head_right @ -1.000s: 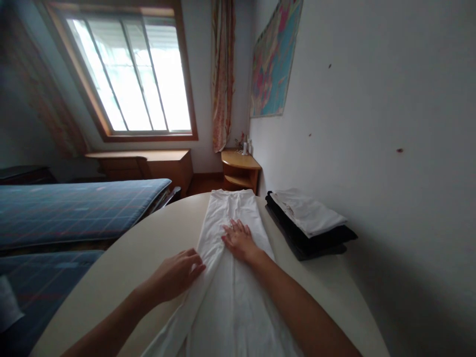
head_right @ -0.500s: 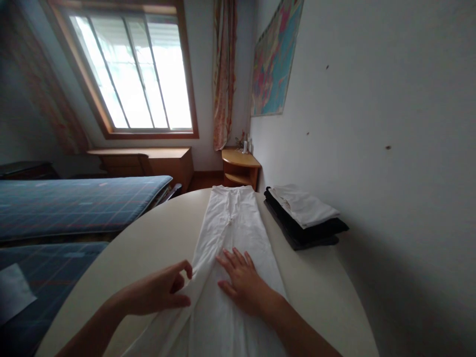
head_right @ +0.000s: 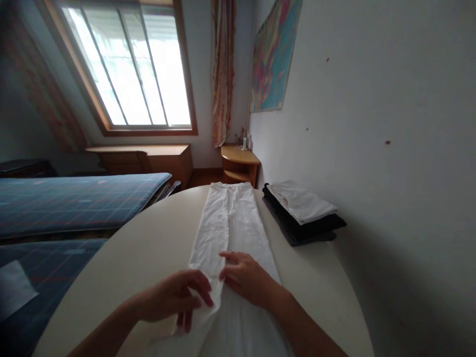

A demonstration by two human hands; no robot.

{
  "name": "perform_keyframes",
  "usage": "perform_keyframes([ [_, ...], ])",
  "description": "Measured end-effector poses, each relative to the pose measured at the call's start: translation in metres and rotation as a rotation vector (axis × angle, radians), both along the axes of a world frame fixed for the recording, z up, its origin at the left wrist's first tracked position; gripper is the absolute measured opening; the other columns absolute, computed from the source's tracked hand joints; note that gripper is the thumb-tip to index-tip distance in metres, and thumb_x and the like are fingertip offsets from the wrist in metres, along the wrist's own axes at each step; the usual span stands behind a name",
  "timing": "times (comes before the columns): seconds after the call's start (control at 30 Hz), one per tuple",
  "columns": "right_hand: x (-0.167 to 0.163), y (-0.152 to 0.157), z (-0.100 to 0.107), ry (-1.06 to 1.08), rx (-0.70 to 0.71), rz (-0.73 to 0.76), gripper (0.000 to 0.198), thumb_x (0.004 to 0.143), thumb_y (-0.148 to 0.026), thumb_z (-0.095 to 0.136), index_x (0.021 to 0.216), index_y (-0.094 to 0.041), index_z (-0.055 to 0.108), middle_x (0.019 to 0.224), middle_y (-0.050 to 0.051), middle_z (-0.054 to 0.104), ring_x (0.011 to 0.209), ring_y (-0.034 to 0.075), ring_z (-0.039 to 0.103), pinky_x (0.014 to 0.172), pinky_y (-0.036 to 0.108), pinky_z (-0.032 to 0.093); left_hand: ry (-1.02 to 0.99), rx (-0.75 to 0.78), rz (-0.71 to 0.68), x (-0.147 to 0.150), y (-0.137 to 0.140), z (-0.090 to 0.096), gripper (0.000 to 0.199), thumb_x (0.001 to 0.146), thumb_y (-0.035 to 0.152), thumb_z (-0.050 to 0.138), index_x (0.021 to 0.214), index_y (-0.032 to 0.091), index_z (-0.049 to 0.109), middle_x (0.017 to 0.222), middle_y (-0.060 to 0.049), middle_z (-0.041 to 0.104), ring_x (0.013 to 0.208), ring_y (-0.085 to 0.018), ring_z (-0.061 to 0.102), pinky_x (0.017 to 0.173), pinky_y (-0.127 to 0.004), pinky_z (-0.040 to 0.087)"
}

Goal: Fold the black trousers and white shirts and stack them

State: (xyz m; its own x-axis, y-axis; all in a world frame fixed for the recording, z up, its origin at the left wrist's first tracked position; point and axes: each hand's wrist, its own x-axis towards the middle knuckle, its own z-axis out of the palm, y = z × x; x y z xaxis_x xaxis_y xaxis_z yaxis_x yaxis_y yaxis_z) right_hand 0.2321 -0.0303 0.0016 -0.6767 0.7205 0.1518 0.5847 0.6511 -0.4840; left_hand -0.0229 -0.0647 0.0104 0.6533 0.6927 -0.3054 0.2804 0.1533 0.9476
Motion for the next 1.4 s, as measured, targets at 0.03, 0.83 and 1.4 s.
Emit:
perform_keyframes([
  [0.03, 0.001, 0.000, 0.001, 0.000, 0.008, -0.005, 0.021, 0.090, -0.016, 0.058, 0.098, -0.027, 0.073, 0.146, 0.005, 0.054, 0.129, 0.023, 0.054, 0.109, 0.041, 0.041, 0.027, 0.086, 0.089, -0.003, 0.006, -0.004, 0.029, 0.085, 0.040, 0.060, 0.108, 0.021, 0.058, 0.093, -0.003, 0.070, 0.056, -0.011, 0.061, 0.052, -0.024, 0.048],
  [0.83, -0.006, -0.053, 0.039, -0.194, -0.334, 0.496, 0.042, 0.068, -0.009, 0.078, 0.106, -0.024, 0.072, 0.080, -0.007, 0.067, 0.071, 0.010, 0.063, 0.084, 0.023, 0.045, 0.440, 0.992, 0.369, -0.037, 0.068, -0.054, 0.016, 0.089, 0.027, 0.058, 0.099, 0.026, 0.071, 0.125, -0.006, 0.066, 0.118, -0.024, 0.059, 0.107, -0.041, 0.044],
  [1.4, -0.019, -0.106, -0.080, -0.134, 0.360, 0.348, 0.022, 0.098, -0.043, 0.057, 0.091, -0.023, 0.062, 0.069, -0.007, 0.065, 0.060, 0.011, 0.054, 0.060, 0.025, 0.040, 0.431, 1.025, 0.362, -0.038, 0.069, -0.051, 0.016, 0.092, 0.029, 0.056, 0.097, 0.026, 0.071, 0.120, -0.004, 0.067, 0.114, -0.022, 0.060, 0.104, -0.038, 0.046],
])
